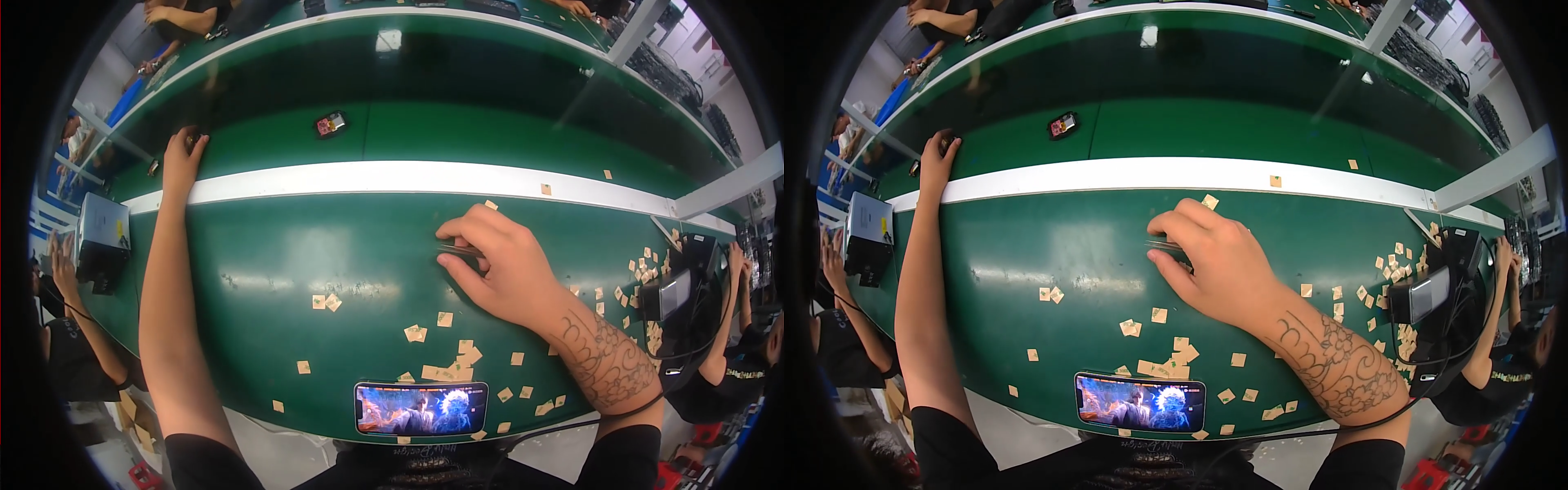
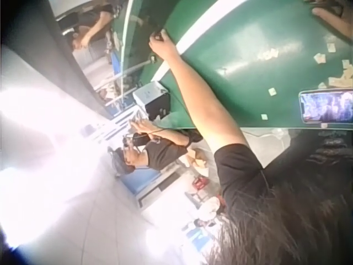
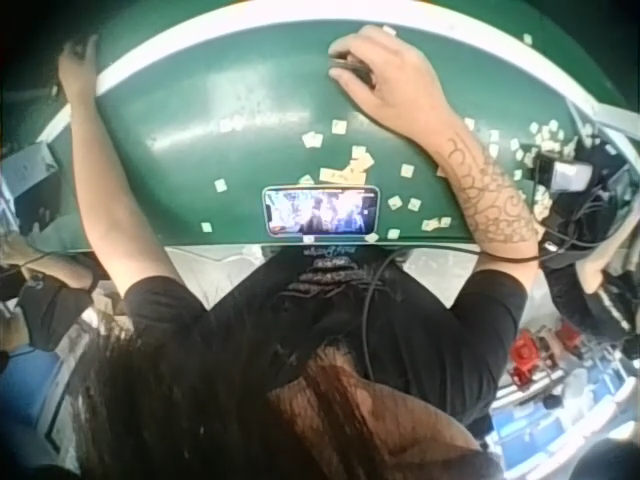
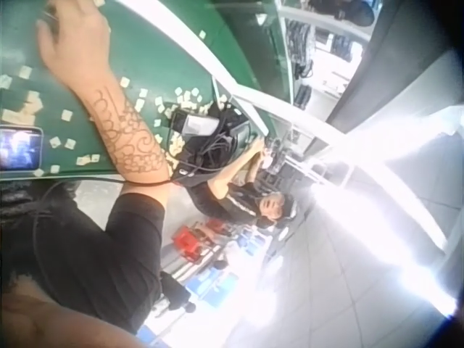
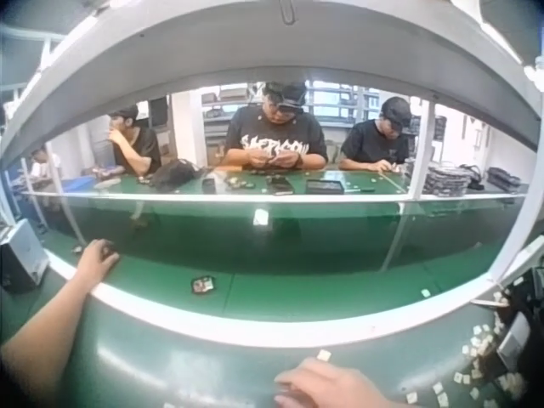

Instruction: Assembling small electronic components by applying adhesive tape on an assembly line.

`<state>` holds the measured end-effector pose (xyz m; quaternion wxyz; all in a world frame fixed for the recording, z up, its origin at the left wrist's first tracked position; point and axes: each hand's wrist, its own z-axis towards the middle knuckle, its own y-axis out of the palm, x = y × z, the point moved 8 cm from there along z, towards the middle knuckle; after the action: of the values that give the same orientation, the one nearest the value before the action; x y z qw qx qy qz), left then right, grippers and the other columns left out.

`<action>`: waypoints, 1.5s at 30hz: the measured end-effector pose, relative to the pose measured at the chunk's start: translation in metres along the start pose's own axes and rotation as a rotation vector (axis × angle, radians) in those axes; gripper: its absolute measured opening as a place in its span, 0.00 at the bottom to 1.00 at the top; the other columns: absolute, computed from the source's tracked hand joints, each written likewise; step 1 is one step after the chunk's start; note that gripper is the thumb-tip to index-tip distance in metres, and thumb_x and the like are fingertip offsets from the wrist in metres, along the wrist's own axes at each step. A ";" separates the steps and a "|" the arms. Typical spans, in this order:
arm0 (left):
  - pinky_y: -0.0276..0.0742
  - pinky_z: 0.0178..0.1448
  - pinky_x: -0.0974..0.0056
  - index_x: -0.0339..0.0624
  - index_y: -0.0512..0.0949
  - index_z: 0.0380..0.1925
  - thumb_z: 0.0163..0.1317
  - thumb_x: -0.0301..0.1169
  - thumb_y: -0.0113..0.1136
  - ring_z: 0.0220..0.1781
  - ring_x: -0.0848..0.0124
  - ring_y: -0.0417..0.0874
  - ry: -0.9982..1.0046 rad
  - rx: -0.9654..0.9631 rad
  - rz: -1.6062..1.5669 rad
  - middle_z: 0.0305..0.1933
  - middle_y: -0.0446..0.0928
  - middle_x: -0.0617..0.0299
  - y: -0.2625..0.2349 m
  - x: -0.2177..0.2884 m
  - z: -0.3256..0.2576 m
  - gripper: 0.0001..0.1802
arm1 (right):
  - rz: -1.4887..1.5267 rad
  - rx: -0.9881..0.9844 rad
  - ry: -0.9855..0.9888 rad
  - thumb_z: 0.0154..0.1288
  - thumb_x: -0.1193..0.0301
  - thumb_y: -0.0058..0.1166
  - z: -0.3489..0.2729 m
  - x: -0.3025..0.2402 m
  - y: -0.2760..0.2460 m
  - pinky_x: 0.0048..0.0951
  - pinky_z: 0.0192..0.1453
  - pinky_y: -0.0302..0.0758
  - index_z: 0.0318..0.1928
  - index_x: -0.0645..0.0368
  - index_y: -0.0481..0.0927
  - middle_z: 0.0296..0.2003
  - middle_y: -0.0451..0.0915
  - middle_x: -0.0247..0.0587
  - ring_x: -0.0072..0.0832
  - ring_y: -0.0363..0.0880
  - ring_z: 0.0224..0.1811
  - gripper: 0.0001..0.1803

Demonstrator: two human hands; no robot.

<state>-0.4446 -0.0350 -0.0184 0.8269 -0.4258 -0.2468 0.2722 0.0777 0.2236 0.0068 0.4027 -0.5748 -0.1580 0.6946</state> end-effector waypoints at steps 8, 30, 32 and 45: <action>0.79 0.57 0.63 0.42 0.77 0.67 0.54 0.22 0.78 0.48 0.67 0.83 0.285 -0.326 -0.664 0.51 0.80 0.58 -0.038 0.297 -0.122 0.38 | 0.047 0.135 -0.066 0.73 0.80 0.60 0.000 0.006 -0.016 0.34 0.41 0.81 0.51 0.62 0.83 0.42 0.80 0.45 0.39 0.85 0.38 0.08; 0.74 0.71 0.48 0.44 0.72 0.75 0.60 0.27 0.77 0.63 0.48 0.77 0.477 -0.660 -0.818 0.61 0.75 0.50 -0.065 0.386 -0.193 0.42 | -0.302 -0.200 -0.093 0.67 0.74 0.69 -0.013 -0.064 0.008 0.39 0.32 0.81 0.45 0.55 0.86 0.34 0.79 0.39 0.41 0.84 0.31 0.08; 0.74 0.68 0.49 0.44 0.75 0.71 0.59 0.28 0.77 0.62 0.49 0.77 0.492 -0.657 -0.815 0.59 0.75 0.52 -0.063 0.384 -0.194 0.38 | -0.389 -0.245 -0.064 0.66 0.73 0.69 -0.016 -0.065 0.010 0.40 0.32 0.81 0.44 0.55 0.84 0.34 0.77 0.38 0.41 0.84 0.32 0.08; 0.76 0.62 0.51 0.42 0.82 0.56 0.56 0.30 0.81 0.56 0.51 0.78 0.453 -0.602 -0.805 0.53 0.77 0.55 -0.066 0.382 -0.196 0.27 | -0.090 -0.191 0.081 0.66 0.79 0.69 -0.012 -0.033 0.011 0.32 0.31 0.78 0.43 0.59 0.86 0.34 0.82 0.40 0.34 0.83 0.29 0.07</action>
<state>-0.0240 0.0732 0.0031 0.7399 -0.5634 -0.2729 -0.2465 0.0854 0.1893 0.0175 0.3832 -0.6305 -0.2326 0.6336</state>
